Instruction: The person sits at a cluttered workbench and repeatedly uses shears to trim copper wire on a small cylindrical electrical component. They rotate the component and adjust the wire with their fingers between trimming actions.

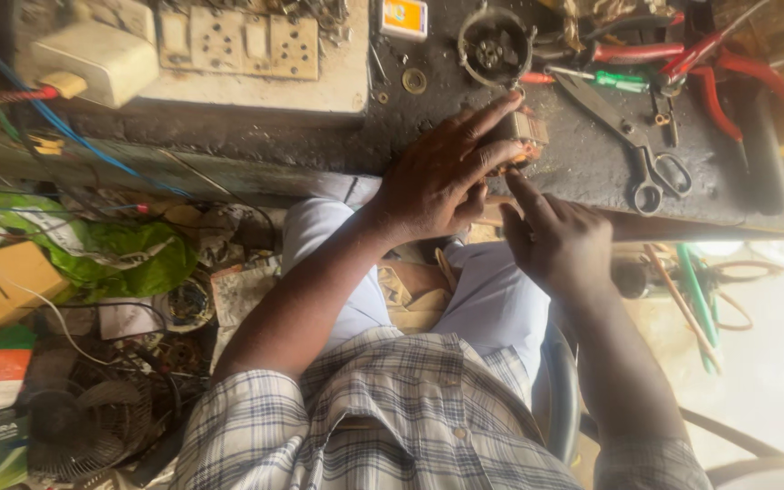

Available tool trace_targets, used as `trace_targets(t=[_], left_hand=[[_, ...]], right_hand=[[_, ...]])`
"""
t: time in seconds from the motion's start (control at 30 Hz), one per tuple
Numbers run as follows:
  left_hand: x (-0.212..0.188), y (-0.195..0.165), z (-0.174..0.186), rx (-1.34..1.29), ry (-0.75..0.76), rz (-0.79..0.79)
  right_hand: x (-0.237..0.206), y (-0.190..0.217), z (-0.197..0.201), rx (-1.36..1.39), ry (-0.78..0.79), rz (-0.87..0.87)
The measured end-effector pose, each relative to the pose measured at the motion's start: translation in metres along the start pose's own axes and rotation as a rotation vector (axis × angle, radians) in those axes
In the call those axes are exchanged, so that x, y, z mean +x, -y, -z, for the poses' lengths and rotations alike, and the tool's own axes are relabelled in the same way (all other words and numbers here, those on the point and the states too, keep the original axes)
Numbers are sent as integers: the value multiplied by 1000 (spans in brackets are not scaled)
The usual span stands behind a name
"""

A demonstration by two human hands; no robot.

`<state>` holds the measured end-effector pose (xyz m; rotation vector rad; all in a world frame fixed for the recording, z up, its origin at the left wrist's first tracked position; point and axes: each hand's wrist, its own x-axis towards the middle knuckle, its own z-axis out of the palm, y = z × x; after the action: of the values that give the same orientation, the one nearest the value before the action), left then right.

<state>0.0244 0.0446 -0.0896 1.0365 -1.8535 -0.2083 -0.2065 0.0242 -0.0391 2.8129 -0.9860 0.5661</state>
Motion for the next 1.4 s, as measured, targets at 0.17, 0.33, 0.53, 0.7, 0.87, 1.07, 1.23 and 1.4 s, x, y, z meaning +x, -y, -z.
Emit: trace_targets(t=[0.17, 0.33, 0.53, 0.7, 0.87, 1.07, 1.23, 1.4], left_hand=[[7, -3, 4, -31, -48, -45], [0, 1, 0, -43, -62, -55], [3, 2, 3, -61, -53, -54], [4, 4, 4, -50, -36, -79], [5, 9, -7, -23, -37, -66], [3, 13, -15, -30, -109, -96], [0, 16, -16, -24, -67, -66], [3, 19, -20, -6, -114, -108]], right_hand=[[36, 13, 3, 4, 19, -17], [35, 12, -2, 30, 32, -20], [36, 14, -7, 79, -114, 71], [33, 18, -11, 128, -133, 57], [26, 19, -22, 188, -175, 37], [15, 26, -41, 282, -251, -109], [5, 20, -54, 295, -225, -140], [-1, 3, -47, 236, -231, -24]])
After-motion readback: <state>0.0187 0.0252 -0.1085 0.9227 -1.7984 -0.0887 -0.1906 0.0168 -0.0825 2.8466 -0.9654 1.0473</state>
